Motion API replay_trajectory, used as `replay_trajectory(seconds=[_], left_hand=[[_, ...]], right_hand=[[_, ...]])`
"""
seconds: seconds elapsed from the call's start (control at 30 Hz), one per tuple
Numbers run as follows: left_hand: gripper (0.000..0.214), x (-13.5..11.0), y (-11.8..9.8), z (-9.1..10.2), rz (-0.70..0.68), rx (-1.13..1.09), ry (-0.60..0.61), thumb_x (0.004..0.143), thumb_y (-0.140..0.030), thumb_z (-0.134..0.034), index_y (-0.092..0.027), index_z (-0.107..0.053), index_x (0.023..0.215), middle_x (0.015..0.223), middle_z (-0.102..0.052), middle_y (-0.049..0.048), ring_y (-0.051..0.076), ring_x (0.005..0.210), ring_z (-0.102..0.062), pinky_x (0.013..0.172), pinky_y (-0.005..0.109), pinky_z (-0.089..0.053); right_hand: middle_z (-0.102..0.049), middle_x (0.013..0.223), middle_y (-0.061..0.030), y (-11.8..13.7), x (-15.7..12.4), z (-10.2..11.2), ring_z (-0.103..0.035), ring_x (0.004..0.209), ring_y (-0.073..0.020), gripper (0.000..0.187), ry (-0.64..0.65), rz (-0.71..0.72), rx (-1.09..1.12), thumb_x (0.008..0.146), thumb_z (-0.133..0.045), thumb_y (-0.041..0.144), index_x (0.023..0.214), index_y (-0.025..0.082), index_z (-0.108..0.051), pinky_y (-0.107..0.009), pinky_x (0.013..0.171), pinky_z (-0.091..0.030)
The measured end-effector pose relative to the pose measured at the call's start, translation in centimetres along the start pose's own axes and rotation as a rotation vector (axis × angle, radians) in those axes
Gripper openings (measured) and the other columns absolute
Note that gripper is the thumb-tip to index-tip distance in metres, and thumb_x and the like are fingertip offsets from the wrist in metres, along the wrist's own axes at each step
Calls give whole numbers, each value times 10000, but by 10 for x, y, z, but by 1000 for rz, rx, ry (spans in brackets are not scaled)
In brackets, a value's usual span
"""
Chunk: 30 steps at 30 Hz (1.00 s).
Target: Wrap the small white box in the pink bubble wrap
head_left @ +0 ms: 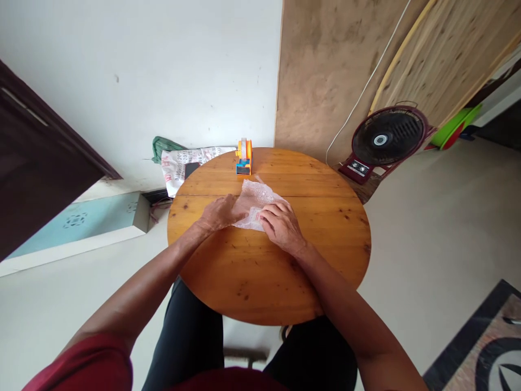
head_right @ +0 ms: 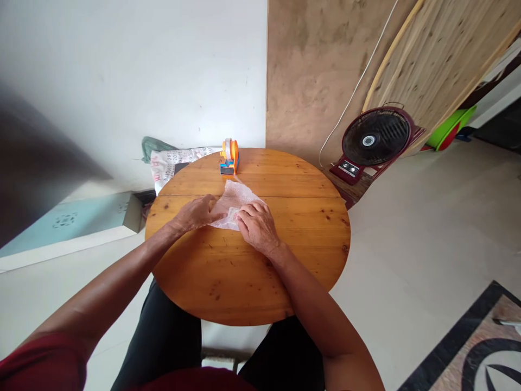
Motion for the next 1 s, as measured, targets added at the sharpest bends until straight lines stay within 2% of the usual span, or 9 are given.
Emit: replay_trajectory(seconds=[0.1,0.17,0.23,0.33,0.43,0.5,0.63,0.8,1.0], left_hand=[[675,-1,3,-3,53,-11,31,764,-648,-616,-158,-561,1225,1159,-680,174,337,1080,-644,827,346,-495],[629,2,6,-11,81,-127,72,736,-603,-662,-159,-590,1176,1046,-710,141,290,914,-689,700,299,-503],[528,6,13,-22,132,-323,118,696,-523,-712,-158,-627,1068,823,-705,66,207,649,-660,532,245,-447],[313,9,20,-30,171,-594,134,625,-409,-750,-151,-620,744,504,-524,-44,98,406,-454,400,194,-276],[305,7,16,-25,150,-710,119,599,-336,-733,-159,-495,527,421,-389,-77,47,387,-337,396,175,-200],[291,4,10,-18,137,-759,100,616,-308,-704,-159,-474,517,438,-402,-77,41,411,-355,412,164,-231],[230,0,-2,-8,134,-841,48,679,-275,-644,-166,-478,562,466,-453,-66,56,424,-425,420,168,-293],[233,2,-17,-6,120,-882,9,730,-246,-625,-184,-447,593,463,-466,-64,70,387,-442,390,185,-312],[183,-4,-54,-5,15,-851,87,768,-218,-582,-164,-504,611,506,-548,-34,87,431,-509,428,200,-402]], right_hand=[[-705,1067,-65,-2,0,-3,-535,967,-229,247,19,-20,-13,991,-449,281,985,203,-683,-397,926,-340],[-704,1072,-68,-2,0,-3,-533,975,-230,242,16,-22,-12,989,-452,274,986,202,-683,-395,923,-335],[-701,1077,-71,-1,0,-2,-525,1038,-237,224,3,-9,-5,981,-468,263,983,197,-681,-393,946,-324],[-703,1077,-71,0,0,-3,-530,1036,-239,216,8,-5,-10,976,-476,259,980,191,-681,-390,939,-320],[-709,1071,-68,-3,0,-6,-550,925,-225,232,32,-35,-29,983,-462,261,978,190,-683,-388,868,-327],[-709,1062,-68,-3,0,-6,-552,906,-222,226,32,-35,-29,981,-465,255,970,192,-682,-388,845,-327],[-699,1047,-70,0,0,-1,-533,1006,-239,201,-10,4,-12,971,-485,247,958,198,-679,-392,894,-327],[-700,1036,-71,-1,-1,-4,-543,917,-224,236,11,-14,-17,988,-457,256,973,195,-684,-390,847,-340],[-692,1037,-72,-2,-1,-1,-527,1042,-239,228,-29,-2,41,970,-480,258,964,206,-702,-395,964,-352]])
Point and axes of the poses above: each hand's wrist, its own x-axis towards the middle knuckle, its own z-axis out of the back of the hand, y = z × x, the point moved 10 cm from there along x, towards the middle knuckle
